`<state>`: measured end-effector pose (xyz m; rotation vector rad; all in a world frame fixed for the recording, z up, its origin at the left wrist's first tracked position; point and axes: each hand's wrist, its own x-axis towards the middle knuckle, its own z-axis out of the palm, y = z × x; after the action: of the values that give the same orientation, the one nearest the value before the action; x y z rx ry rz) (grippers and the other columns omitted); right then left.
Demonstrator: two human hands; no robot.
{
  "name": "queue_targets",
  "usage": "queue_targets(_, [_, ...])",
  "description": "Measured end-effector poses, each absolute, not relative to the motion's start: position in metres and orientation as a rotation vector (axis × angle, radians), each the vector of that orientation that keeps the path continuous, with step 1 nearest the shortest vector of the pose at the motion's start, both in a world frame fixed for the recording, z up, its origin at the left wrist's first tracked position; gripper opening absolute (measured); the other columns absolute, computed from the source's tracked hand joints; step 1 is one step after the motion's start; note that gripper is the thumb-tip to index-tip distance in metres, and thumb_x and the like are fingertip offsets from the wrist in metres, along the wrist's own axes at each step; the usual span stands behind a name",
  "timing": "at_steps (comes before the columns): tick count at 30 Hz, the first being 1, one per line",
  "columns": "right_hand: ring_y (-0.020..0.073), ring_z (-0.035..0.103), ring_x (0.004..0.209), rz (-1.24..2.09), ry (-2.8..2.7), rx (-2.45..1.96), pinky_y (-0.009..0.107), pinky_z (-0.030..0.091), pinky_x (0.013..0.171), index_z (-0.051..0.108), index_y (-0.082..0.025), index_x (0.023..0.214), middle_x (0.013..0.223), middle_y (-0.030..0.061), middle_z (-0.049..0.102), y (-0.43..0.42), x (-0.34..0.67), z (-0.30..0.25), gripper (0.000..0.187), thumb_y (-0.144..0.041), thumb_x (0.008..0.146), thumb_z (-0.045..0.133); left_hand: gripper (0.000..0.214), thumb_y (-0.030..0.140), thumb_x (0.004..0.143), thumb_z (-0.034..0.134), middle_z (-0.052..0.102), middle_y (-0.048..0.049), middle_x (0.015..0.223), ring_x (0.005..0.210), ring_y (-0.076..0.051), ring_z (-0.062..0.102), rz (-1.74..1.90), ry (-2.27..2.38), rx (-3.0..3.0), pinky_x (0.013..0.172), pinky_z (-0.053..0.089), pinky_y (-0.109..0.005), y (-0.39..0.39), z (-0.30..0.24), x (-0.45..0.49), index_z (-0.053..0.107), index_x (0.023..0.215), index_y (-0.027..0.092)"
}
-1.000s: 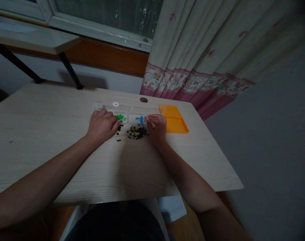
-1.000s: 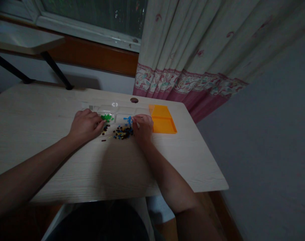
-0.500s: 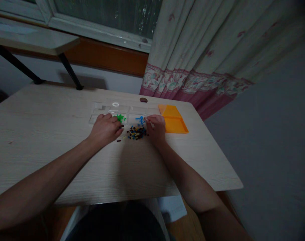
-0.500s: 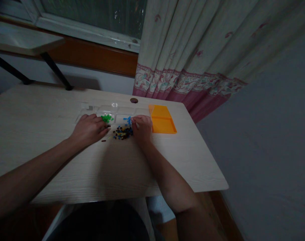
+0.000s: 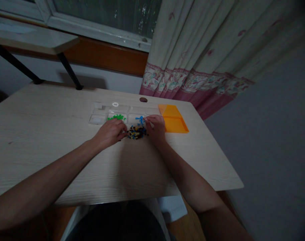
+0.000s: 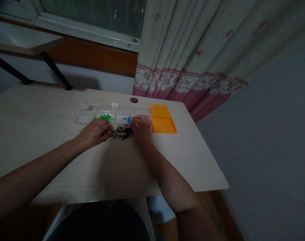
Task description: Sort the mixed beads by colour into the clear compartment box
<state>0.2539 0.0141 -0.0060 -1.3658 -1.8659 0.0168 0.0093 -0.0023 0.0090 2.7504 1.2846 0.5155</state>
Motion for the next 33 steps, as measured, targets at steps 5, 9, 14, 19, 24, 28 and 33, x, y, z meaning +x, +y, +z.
queue_targets(5, [0.0219,0.056,0.099,-0.005,-1.865,-1.362,0.038,0.04,0.092,0.075,-0.023,0.094,0.098,0.0059,0.07,0.0138,0.2534,-0.0058,0.034,-0.044,0.098,0.049,0.016,0.032,0.09,0.061,0.063,-0.008,0.091,0.093,-0.023,0.057,0.517,1.268,2.743,0.082,0.045,-0.035,-0.0035,0.0095,0.0109,0.066,0.094,0.017])
queue_targets(9, [0.0222,0.057,0.099,-0.001,-1.866,-1.368,0.039,0.04,0.092,0.075,-0.023,0.093,0.097,0.0058,0.07,0.014,0.2531,-0.0053,0.034,-0.044,0.098,0.048,0.018,0.033,0.092,0.058,0.062,-0.0082,0.09,0.091,-0.023,0.057,0.543,1.248,2.758,0.081,0.045,-0.035,-0.0026,0.0074,0.011,0.066,0.093,0.016])
queue_targets(14, [0.022,0.056,0.099,0.025,-1.883,-1.358,0.039,0.04,0.092,0.075,-0.022,0.093,0.097,0.0061,0.07,0.0138,0.2532,-0.0046,0.034,-0.043,0.098,0.048,0.021,0.032,0.095,0.052,0.061,-0.0083,0.088,0.088,-0.022,0.056,0.557,1.235,2.799,0.079,0.044,-0.034,-0.0009,0.0045,0.0099,0.064,0.09,0.016])
queue_targets(19, [0.0216,0.056,0.099,0.013,-1.876,-1.356,0.038,0.039,0.094,0.075,-0.022,0.093,0.097,0.0055,0.07,0.0129,0.2528,-0.0042,0.032,-0.041,0.098,0.049,0.022,0.031,0.096,0.05,0.061,-0.0084,0.086,0.088,-0.023,0.057,0.572,1.266,2.824,0.078,0.044,-0.034,0.0007,0.0032,0.0085,0.064,0.089,0.016])
queue_targets(24, [0.0216,0.056,0.099,0.025,-1.875,-1.364,0.038,0.04,0.092,0.075,-0.022,0.092,0.097,0.0056,0.07,0.0122,0.2521,-0.0032,0.034,-0.043,0.097,0.049,0.025,0.03,0.097,0.046,0.063,-0.0089,0.087,0.09,-0.023,0.057,0.613,1.339,2.811,0.081,0.044,-0.036,0.0008,0.0049,0.0066,0.067,0.091,0.016])
queue_targets(28, [0.0216,0.056,0.099,0.027,-1.865,-1.354,0.038,0.04,0.092,0.075,-0.022,0.091,0.097,0.0061,0.07,0.0117,0.2517,-0.0029,0.034,-0.042,0.097,0.049,0.029,0.036,0.097,0.045,0.063,-0.0085,0.089,0.092,-0.023,0.057,0.598,1.325,2.8,0.082,0.044,-0.036,-0.0005,0.0078,0.0053,0.067,0.093,0.018])
queue_targets(33, [0.022,0.055,0.1,0.047,-1.873,-1.37,0.039,0.039,0.091,0.075,-0.023,0.093,0.099,0.0063,0.069,0.0113,0.2513,-0.0024,0.036,-0.045,0.098,0.047,0.029,0.048,0.09,0.057,0.063,-0.0072,0.094,0.097,-0.026,0.057,0.552,1.351,2.796,0.081,0.044,-0.037,-0.0028,0.0097,0.0068,0.064,0.097,0.021])
